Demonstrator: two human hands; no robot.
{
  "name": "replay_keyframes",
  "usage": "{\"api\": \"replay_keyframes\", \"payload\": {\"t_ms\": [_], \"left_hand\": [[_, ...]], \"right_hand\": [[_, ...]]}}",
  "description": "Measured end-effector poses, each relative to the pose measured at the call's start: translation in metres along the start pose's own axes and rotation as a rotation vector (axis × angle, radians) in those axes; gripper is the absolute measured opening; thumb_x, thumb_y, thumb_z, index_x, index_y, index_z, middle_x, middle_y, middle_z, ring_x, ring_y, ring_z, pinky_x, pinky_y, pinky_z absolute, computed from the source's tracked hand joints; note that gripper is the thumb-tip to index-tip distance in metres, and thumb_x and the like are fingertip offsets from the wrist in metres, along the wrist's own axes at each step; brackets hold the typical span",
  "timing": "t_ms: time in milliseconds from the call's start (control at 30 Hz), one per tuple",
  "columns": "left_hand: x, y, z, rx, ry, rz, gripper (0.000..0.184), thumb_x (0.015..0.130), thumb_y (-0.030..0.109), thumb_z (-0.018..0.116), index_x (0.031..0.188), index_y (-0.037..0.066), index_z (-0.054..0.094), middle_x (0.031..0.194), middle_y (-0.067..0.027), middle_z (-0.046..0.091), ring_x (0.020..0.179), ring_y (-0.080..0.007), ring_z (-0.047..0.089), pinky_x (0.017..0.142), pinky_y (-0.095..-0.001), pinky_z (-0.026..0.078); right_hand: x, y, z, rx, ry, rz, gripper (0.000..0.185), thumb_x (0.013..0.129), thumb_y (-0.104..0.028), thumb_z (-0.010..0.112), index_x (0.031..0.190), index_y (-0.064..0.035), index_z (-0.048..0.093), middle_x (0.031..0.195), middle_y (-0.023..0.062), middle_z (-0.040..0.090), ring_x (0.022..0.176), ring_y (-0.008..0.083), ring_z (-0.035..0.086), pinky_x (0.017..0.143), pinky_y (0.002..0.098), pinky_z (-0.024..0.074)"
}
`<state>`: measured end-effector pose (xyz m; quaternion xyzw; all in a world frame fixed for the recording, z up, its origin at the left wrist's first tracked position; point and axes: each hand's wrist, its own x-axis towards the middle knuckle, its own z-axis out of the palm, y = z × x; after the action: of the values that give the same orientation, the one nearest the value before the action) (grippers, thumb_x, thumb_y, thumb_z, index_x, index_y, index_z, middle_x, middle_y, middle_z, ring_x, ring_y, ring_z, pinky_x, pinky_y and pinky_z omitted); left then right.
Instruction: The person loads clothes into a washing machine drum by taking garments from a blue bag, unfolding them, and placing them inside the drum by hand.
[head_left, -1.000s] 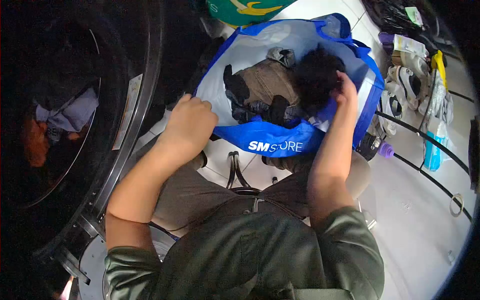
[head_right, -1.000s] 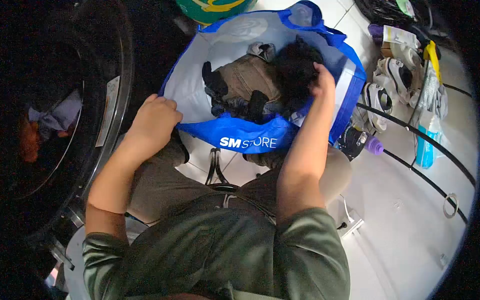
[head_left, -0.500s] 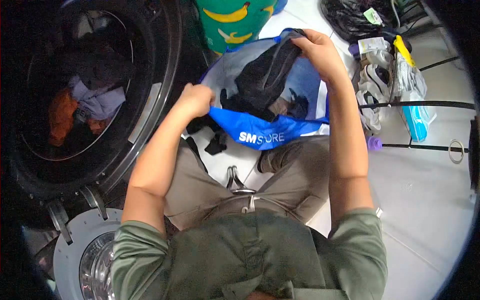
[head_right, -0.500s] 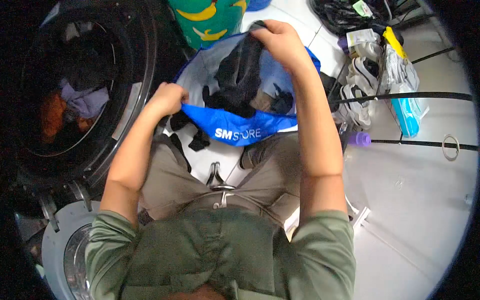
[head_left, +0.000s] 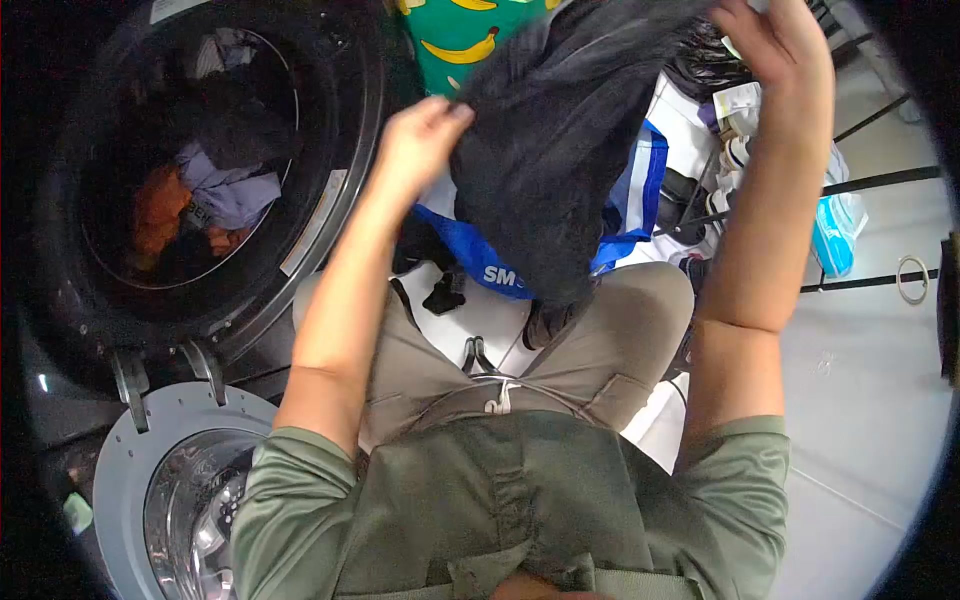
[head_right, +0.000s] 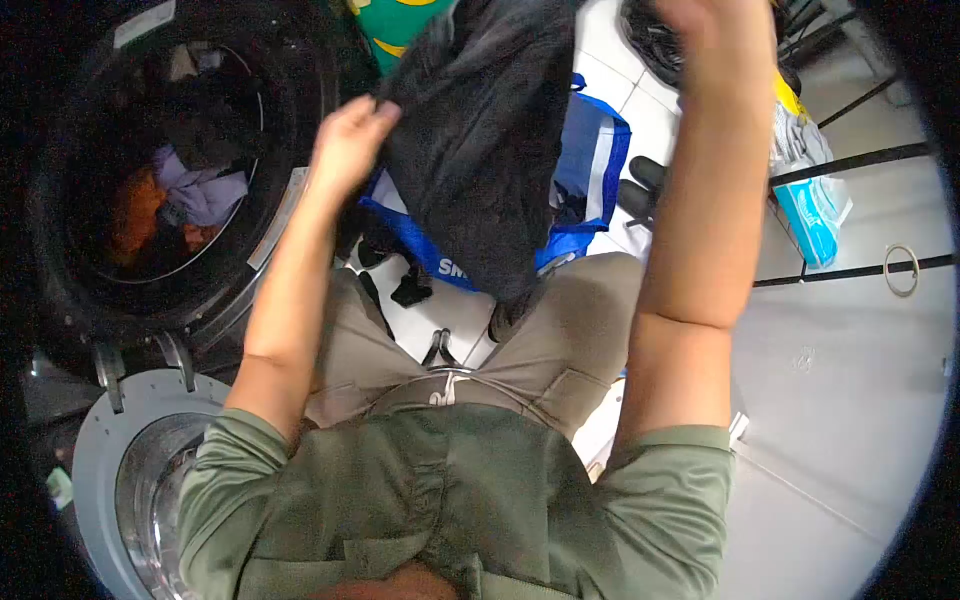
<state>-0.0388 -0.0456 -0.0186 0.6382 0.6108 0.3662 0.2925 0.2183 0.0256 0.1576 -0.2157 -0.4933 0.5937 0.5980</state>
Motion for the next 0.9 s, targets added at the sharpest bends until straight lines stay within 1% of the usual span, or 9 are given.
{"api": "replay_keyframes", "payload": {"t_ms": [100, 200, 300, 400, 533, 600, 667, 767, 900], "left_hand": [[0.011, 0.012, -0.055, -0.328, 0.439, 0.375, 0.024, 0.081, 0.018, 0.057, 0.100, 0.004, 0.059, 0.082, -0.0079, 0.063, 0.074, -0.0091, 0.056, 0.068, -0.0263, 0.044], [0.053, 0.022, -0.093, 0.212, 0.411, 0.285, 0.033, 0.084, 0.022, 0.053, 0.108, -0.001, 0.054, 0.092, -0.0049, 0.062, 0.088, -0.0092, 0.053, 0.077, -0.0244, 0.041], [0.046, 0.081, -0.129, -0.251, 0.415, 0.387, 0.021, 0.081, 0.008, 0.048, 0.098, -0.001, 0.056, 0.093, -0.0063, 0.059, 0.079, -0.0155, 0.055, 0.073, -0.0254, 0.043], [0.034, 0.120, -0.134, -0.301, 0.409, 0.288, 0.026, 0.087, 0.013, 0.042, 0.104, -0.002, 0.054, 0.091, -0.0082, 0.059, 0.079, -0.0168, 0.055, 0.071, -0.0259, 0.043], [0.044, 0.145, -0.139, -0.665, 0.210, 0.416, 0.025, 0.085, 0.009, 0.042, 0.104, -0.002, 0.054, 0.091, -0.0093, 0.059, 0.080, -0.0180, 0.057, 0.070, -0.0276, 0.045], [0.040, 0.130, -0.128, -0.687, 0.228, 0.258, 0.025, 0.086, 0.013, 0.042, 0.103, 0.000, 0.055, 0.091, -0.0099, 0.060, 0.080, -0.0191, 0.057, 0.069, -0.0310, 0.046], [0.050, 0.097, -0.125, -0.423, 0.158, 0.331, 0.031, 0.082, 0.018, 0.051, 0.109, 0.001, 0.053, 0.099, -0.0101, 0.058, 0.091, -0.0199, 0.054, 0.078, -0.0311, 0.042], [0.012, 0.054, -0.070, -0.261, 0.190, 0.412, 0.064, 0.064, 0.020, 0.072, 0.117, -0.003, 0.046, 0.115, -0.0141, 0.052, 0.109, -0.0238, 0.046, 0.092, -0.0308, 0.035], [-0.019, 0.007, -0.026, -0.700, -0.075, -0.023, 0.071, 0.052, 0.020, 0.078, 0.114, -0.001, 0.050, 0.116, -0.0132, 0.051, 0.108, -0.0227, 0.046, 0.094, -0.0332, 0.033]], "right_hand": [[-0.003, 0.003, -0.034, -0.722, 0.497, -0.027, 0.014, 0.084, -0.017, 0.046, 0.090, -0.0057, 0.053, 0.069, 0.0064, 0.054, 0.062, 0.0203, 0.058, 0.049, 0.0321, 0.0495], [-0.020, 0.002, -0.021, -0.380, 0.347, 0.102, 0.012, 0.084, -0.017, 0.045, 0.093, -0.0103, 0.050, 0.068, 0.0040, 0.054, 0.047, 0.0174, 0.052, 0.046, 0.0303, 0.0477], [-0.015, 0.005, -0.005, -0.214, 0.231, -0.197, 0.014, 0.085, -0.018, 0.044, 0.096, -0.0112, 0.051, 0.077, 0.0035, 0.057, 0.059, 0.0160, 0.055, 0.048, 0.0311, 0.0444], [-0.014, 0.032, 0.029, -0.443, 0.524, 0.274, 0.014, 0.086, -0.018, 0.043, 0.094, -0.0101, 0.051, 0.068, 0.0013, 0.051, 0.052, 0.0134, 0.047, 0.057, 0.0303, 0.0435], [-0.021, 0.119, 0.058, -0.623, 0.095, -0.448, 0.043, 0.080, -0.027, 0.056, 0.116, -0.0055, 0.044, 0.097, 0.0080, 0.055, 0.089, 0.0247, 0.055, 0.068, 0.0356, 0.0466], [-0.030, 0.187, 0.051, -0.885, -0.058, -0.327, 0.040, 0.079, -0.025, 0.055, 0.113, -0.0063, 0.044, 0.088, 0.0086, 0.057, 0.076, 0.0224, 0.054, 0.064, 0.0359, 0.0461], [-0.025, 0.168, 0.055, -0.238, -0.029, 0.540, 0.035, 0.078, -0.019, 0.052, 0.112, -0.0113, 0.046, 0.086, 0.0099, 0.060, 0.073, 0.0221, 0.057, 0.065, 0.0372, 0.0465], [-0.031, 0.134, 0.059, 0.381, -0.238, 0.449, 0.039, 0.084, -0.024, 0.047, 0.117, -0.0046, 0.045, 0.111, 0.0118, 0.054, 0.095, 0.0233, 0.055, 0.082, 0.0362, 0.0436], [-0.043, 0.141, 0.069, 0.140, -0.354, 0.556, 0.038, 0.086, -0.020, 0.046, 0.121, -0.0067, 0.042, 0.115, 0.0127, 0.052, 0.102, 0.0276, 0.052, 0.085, 0.0445, 0.0425]]}}
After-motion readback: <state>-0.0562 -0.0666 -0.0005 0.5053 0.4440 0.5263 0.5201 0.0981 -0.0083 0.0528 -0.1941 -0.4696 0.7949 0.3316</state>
